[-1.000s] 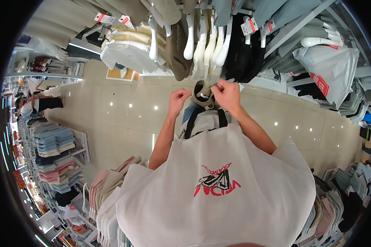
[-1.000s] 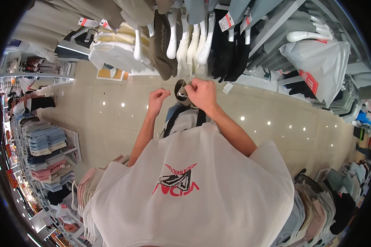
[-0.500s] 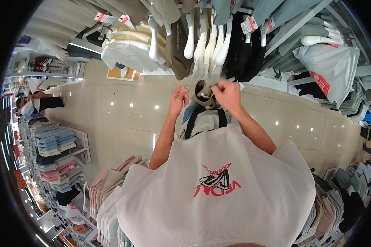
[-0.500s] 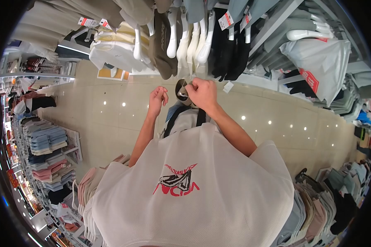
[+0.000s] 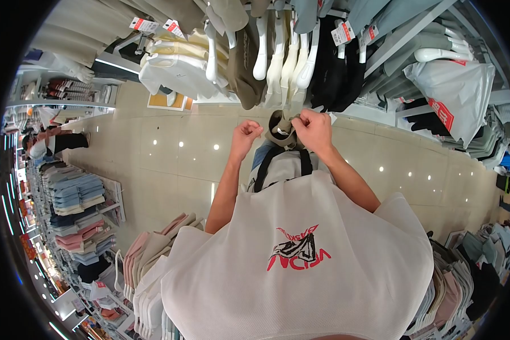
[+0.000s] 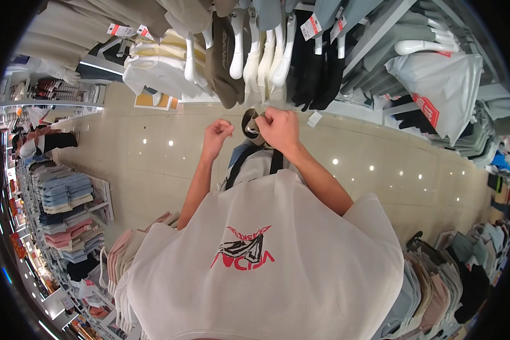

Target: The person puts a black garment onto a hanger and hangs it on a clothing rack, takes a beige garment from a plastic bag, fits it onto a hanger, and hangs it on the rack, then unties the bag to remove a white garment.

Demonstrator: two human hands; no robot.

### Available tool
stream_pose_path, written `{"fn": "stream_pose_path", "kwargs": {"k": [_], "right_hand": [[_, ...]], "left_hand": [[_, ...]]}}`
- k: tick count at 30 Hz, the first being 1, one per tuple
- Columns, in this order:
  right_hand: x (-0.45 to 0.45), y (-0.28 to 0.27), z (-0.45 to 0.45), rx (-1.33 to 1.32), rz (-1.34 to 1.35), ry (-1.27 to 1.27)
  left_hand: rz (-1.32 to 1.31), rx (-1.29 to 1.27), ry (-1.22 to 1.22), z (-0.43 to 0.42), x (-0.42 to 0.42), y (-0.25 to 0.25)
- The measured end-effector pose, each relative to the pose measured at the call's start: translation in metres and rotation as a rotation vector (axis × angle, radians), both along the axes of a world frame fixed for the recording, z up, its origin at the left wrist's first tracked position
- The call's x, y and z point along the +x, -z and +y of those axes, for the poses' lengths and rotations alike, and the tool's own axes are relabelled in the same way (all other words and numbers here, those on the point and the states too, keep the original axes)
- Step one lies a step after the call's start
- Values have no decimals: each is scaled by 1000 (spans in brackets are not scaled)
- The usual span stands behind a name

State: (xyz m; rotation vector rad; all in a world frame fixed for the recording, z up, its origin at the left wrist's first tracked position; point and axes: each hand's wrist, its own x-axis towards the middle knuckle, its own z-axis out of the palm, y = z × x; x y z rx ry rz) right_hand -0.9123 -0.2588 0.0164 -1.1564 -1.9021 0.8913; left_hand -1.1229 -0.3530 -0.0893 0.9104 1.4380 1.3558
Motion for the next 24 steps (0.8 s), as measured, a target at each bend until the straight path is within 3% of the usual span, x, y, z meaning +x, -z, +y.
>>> {"fn": "stream_pose_path", "kwargs": {"k": [1, 13, 16, 19, 24], "right_hand": [[0, 0, 0, -1, -2, 2], [-2, 4, 1, 5, 2, 49], [-9, -1, 1, -24, -13, 54], [-17, 0, 0, -24, -8, 36], [-34, 8, -2, -16, -58, 24]], "left_hand": [[-130, -52, -17, 1, 1, -7], [72, -233, -58, 4, -7, 1], [-20, -328, -6, 5, -18, -7], [11, -125, -12, 8, -23, 5], [130, -115, -62, 1, -35, 23]]}}
